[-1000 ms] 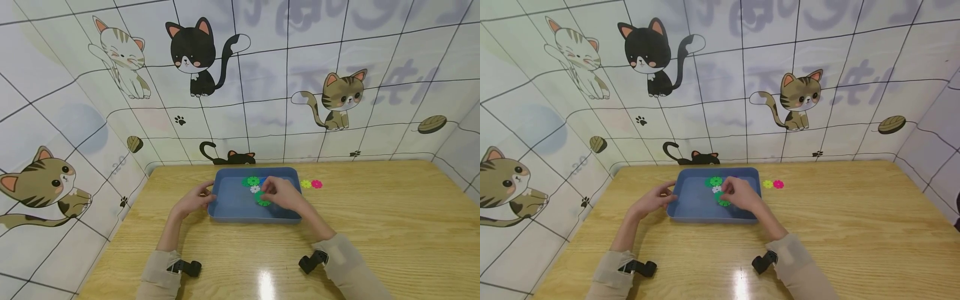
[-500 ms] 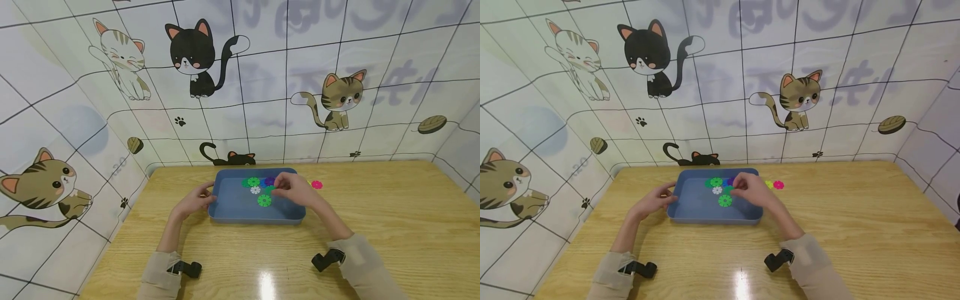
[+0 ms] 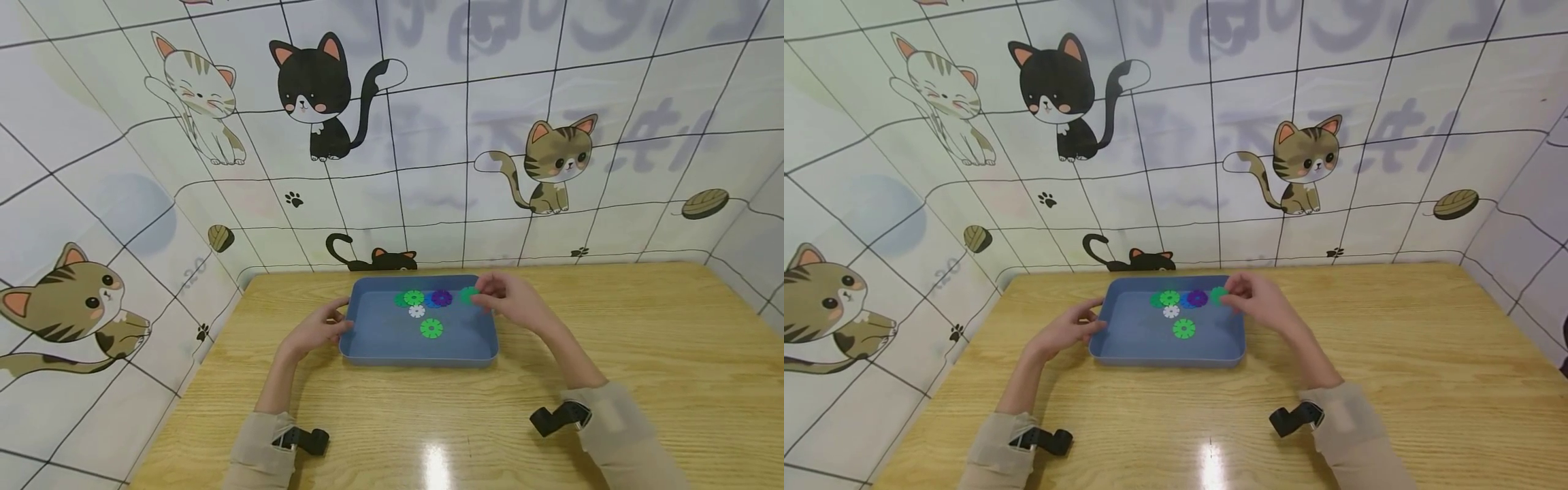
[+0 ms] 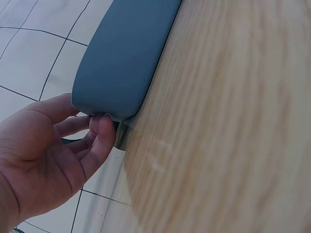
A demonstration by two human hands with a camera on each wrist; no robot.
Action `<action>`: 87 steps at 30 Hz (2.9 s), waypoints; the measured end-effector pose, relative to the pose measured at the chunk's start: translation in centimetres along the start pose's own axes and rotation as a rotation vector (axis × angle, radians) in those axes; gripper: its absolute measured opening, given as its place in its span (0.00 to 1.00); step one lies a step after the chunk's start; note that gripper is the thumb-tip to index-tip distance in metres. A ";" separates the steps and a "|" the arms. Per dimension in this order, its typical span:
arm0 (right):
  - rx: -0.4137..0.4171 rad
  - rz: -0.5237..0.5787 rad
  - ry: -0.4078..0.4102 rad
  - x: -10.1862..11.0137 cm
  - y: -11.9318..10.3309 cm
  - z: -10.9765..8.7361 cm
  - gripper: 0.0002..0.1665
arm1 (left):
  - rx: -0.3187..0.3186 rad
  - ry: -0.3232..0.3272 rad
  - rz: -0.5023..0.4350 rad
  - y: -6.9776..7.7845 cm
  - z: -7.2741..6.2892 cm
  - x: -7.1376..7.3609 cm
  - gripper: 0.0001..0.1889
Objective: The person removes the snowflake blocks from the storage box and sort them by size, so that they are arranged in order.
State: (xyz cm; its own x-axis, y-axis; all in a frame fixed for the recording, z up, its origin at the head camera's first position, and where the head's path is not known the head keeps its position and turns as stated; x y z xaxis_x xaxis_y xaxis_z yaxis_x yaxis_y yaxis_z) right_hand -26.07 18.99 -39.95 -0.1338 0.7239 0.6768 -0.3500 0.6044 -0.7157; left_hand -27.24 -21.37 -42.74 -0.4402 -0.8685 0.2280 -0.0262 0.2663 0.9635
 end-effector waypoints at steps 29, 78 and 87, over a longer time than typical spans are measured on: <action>-0.264 -0.086 0.086 4.5 6.5 -2.4 0.20 | -0.008 -0.015 -0.004 -0.2 0.1 0.1 0.35; -0.346 -0.187 0.092 4.8 8.9 -3.2 0.22 | 0.006 -0.012 -0.024 0.2 -0.1 0.0 0.35; -0.327 -0.169 0.130 4.7 6.9 -3.0 0.26 | 0.004 -0.012 -0.024 0.2 -0.1 0.0 0.35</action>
State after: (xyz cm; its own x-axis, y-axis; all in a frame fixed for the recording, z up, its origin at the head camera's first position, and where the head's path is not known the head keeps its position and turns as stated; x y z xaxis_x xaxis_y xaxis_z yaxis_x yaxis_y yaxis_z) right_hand -26.31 27.56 -42.28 0.0261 0.6282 0.7776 -0.0408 0.7779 -0.6270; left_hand -27.17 -21.34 -42.56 -0.4500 -0.8696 0.2032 -0.0400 0.2470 0.9682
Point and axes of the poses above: each hand's wrist, its own z-axis towards the middle knuckle, its own x-axis out of the back of the hand, y = z × x, the point moved 1 cm from there along z, towards the middle knuckle, and after that the axes turned 13 degrees about -z, right-handed, at the moved point
